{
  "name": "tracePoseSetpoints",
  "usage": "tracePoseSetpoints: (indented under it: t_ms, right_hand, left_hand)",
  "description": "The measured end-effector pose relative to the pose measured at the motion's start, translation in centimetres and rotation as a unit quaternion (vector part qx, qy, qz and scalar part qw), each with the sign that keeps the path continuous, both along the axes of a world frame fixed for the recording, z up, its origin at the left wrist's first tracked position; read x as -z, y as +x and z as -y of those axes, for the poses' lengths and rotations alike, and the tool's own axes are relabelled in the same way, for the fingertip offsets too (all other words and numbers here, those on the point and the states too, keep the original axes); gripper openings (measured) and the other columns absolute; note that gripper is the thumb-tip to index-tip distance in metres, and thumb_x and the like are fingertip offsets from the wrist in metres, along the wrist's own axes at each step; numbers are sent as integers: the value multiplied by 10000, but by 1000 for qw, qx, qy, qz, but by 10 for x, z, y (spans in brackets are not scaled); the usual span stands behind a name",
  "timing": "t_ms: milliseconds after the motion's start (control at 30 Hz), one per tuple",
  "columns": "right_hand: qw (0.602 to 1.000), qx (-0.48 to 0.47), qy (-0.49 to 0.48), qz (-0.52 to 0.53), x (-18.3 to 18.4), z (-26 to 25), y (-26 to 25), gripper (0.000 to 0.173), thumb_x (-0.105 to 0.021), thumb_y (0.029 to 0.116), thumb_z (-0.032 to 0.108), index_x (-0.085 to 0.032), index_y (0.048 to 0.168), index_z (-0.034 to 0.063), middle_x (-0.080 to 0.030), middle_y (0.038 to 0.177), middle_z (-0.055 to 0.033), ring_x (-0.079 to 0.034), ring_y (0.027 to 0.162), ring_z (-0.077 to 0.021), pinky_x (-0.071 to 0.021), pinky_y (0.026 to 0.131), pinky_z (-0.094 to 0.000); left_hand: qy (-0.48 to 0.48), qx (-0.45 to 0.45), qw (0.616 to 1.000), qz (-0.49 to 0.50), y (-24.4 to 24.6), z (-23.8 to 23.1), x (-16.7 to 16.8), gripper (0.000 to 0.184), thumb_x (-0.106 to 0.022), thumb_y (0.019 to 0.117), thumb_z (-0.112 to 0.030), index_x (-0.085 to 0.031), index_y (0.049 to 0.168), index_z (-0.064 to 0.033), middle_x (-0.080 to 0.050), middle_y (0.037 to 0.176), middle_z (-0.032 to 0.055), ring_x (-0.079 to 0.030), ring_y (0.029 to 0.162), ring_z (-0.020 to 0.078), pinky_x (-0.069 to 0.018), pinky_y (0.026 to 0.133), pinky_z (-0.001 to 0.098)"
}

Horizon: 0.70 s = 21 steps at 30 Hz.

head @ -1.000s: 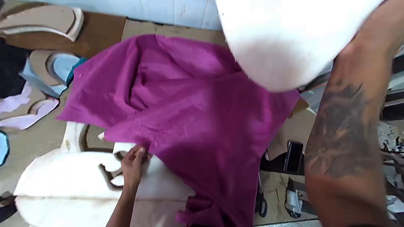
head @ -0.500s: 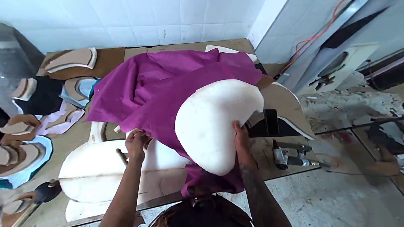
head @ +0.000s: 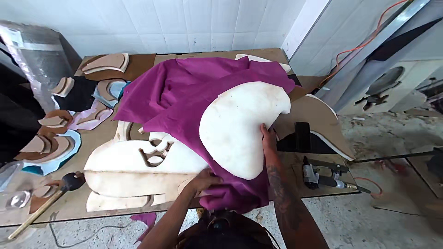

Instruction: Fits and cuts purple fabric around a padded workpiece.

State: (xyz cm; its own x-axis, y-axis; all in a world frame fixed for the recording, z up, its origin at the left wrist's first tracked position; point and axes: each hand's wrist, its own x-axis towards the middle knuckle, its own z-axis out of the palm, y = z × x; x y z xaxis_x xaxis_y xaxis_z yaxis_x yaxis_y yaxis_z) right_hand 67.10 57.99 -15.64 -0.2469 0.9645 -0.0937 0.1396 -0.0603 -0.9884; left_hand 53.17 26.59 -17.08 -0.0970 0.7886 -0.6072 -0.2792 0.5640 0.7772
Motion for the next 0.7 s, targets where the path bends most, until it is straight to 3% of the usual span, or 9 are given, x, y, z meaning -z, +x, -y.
tracePoseSetpoints:
  t_ms: [67, 100, 167, 233, 300, 467, 567, 700]
  right_hand:
    - [1000, -5, 0, 8, -4, -4, -1, 516, -606, 1010, 486, -625, 1291, 54, -708, 1173, -101, -690, 1070, -156, -569, 973, -398]
    - [1000, -9, -2, 4, -6, -5, -2, 505, -606, 1010, 489, -633, 1274, 59, -714, 1143, -96, -698, 1039, -156, -582, 944, -396]
    - [1000, -21, -12, -8, -9, -5, 0, 494, -594, 1019, 483, -624, 1300, 78, -719, 1145, -82, -703, 1035, -148, -593, 935, -390]
    - [999, -29, -30, -6, -9, -1, 2, 506, -581, 1025, 484, -609, 1332, 83, -713, 1169, -80, -697, 1054, -147, -590, 943, -392]
    - [997, -34, -49, -38, -3, 9, 2, 473, -585, 1032, 454, -616, 1324, 83, -723, 1146, -77, -710, 1028, -153, -607, 916, -384]
    - [990, -52, -77, -106, 48, 39, 10, 410, -600, 1041, 374, -602, 1304, 59, -722, 1127, -101, -715, 1024, -192, -621, 902, -403]
    - [989, -52, -106, -94, 77, 51, 10, 452, -646, 1010, 412, -603, 1313, 80, -721, 1147, -101, -715, 1039, -203, -621, 908, -428]
    - [983, -89, -155, 34, 56, 46, 22, 519, -666, 974, 493, -634, 1304, 94, -712, 1158, -124, -702, 1032, -242, -598, 883, -484]
  left_hand:
    - [-4, 42, 998, 35, 7, 17, -17, 317, -775, 895, -285, -672, 1094, -60, -661, 781, 43, -610, 607, 139, -546, 582, 318]
    - [8, 44, 997, 57, 7, 27, -29, 314, -767, 907, -308, -680, 1097, -74, -633, 758, 34, -566, 577, 126, -509, 549, 302]
    - [41, 39, 998, 40, 6, 48, -46, 308, -750, 922, -365, -722, 1071, -96, -648, 798, 17, -575, 642, 110, -512, 601, 304]
    - [72, 44, 995, -53, 5, 70, -43, 300, -749, 930, -403, -776, 1014, -116, -742, 1004, 26, -696, 892, 143, -598, 817, 376]
    - [80, 35, 992, -90, 13, 93, -23, 260, -752, 936, -374, -787, 987, -122, -738, 1108, 37, -703, 1012, 176, -601, 918, 421]
    - [-2, 67, 996, 67, 62, 129, -1, 283, -750, 943, -262, -729, 1148, -68, -757, 1043, 102, -730, 965, 235, -607, 902, 466]
    - [4, 86, 992, 89, 72, 139, 12, 305, -743, 940, -200, -692, 1206, -61, -746, 1055, 113, -722, 951, 242, -603, 881, 461]
    - [29, 113, 989, 94, 69, 137, 5, 229, -683, 982, -198, -716, 1151, -48, -749, 1034, 116, -720, 955, 234, -595, 899, 464]
